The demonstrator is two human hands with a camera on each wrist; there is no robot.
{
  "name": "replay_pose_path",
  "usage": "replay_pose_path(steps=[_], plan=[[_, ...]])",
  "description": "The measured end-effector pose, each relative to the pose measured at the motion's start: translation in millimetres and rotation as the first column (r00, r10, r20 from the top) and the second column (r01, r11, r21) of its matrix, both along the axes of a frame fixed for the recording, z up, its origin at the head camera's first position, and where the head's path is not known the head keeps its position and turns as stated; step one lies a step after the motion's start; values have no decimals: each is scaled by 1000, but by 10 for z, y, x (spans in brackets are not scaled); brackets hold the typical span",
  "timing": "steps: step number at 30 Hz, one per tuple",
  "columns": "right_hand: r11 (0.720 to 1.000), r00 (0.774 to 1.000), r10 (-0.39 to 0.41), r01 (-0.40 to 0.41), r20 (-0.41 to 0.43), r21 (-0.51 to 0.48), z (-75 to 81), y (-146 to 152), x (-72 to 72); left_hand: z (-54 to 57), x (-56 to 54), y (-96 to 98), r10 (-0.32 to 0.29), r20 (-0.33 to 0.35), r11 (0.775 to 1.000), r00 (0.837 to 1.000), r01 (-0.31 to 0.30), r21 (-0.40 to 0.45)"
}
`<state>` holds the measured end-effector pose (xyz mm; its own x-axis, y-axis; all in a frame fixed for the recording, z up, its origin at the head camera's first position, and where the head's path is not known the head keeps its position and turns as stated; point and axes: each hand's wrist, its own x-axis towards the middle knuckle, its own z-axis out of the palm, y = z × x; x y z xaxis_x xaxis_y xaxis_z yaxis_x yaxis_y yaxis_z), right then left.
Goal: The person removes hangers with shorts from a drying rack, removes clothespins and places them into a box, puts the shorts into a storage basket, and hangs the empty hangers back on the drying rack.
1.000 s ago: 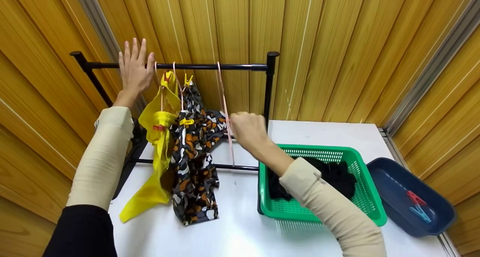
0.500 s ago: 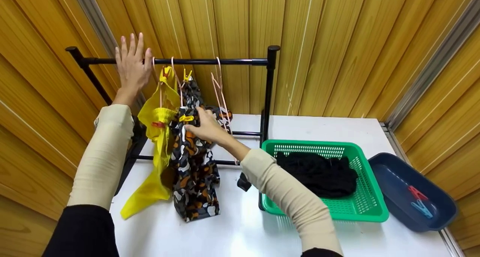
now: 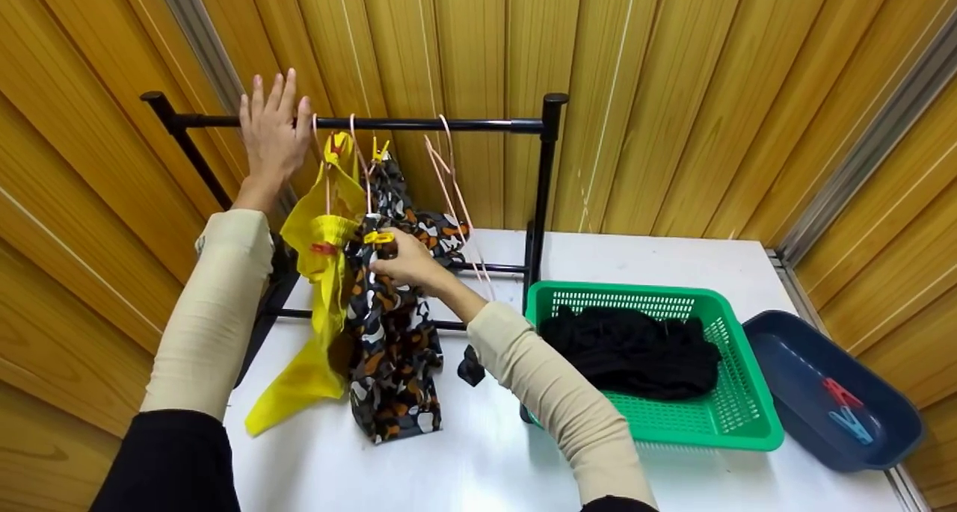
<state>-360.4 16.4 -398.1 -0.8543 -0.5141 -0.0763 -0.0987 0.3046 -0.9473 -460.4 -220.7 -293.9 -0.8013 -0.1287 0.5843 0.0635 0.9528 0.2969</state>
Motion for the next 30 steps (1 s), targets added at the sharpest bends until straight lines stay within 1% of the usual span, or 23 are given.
replay_pose_path(steps=[1, 3, 10, 16, 20, 23, 25, 27, 30], plan=[[1000, 1000, -11, 11, 19, -9, 3, -3, -3, -3, -1, 5, -1, -1, 1000, 1000, 1, -1], [999, 999, -25, 25, 33, -22, 2, -17, -5, -10, -3, 11, -3, -3, 1000, 1000, 3, -2], [996, 998, -51, 54, 40, -72, -14, -123, 60, -27, 10, -14, -12, -5, 1000, 1000, 12, 9], [993, 996, -81, 83, 20, -89, -15, -231, 50, -26, 41, -104, -21, -3, 1000, 1000, 22, 18], [987, 995, -52, 65, 91, -150, -2, -234, 10, -35, 71, -179, -5, -10, 1000, 1000, 5, 19], [980, 988, -55, 81, 142, -182, 26, -219, -23, -48, 81, -232, 3, -9, 1000, 1000, -3, 20], [969, 981, -78, 116, 175, -218, 63, -200, -43, -48, 79, -253, -2, -5, 1000, 1000, 3, 22], [952, 973, -92, 148, 211, -269, 115, -182, -59, -45, 72, -274, -7, -3, 1000, 1000, 7, 24], [928, 962, -72, 161, 262, -336, 209, -147, -65, -45, 65, -304, 3, 2, 1000, 1000, -3, 21]])
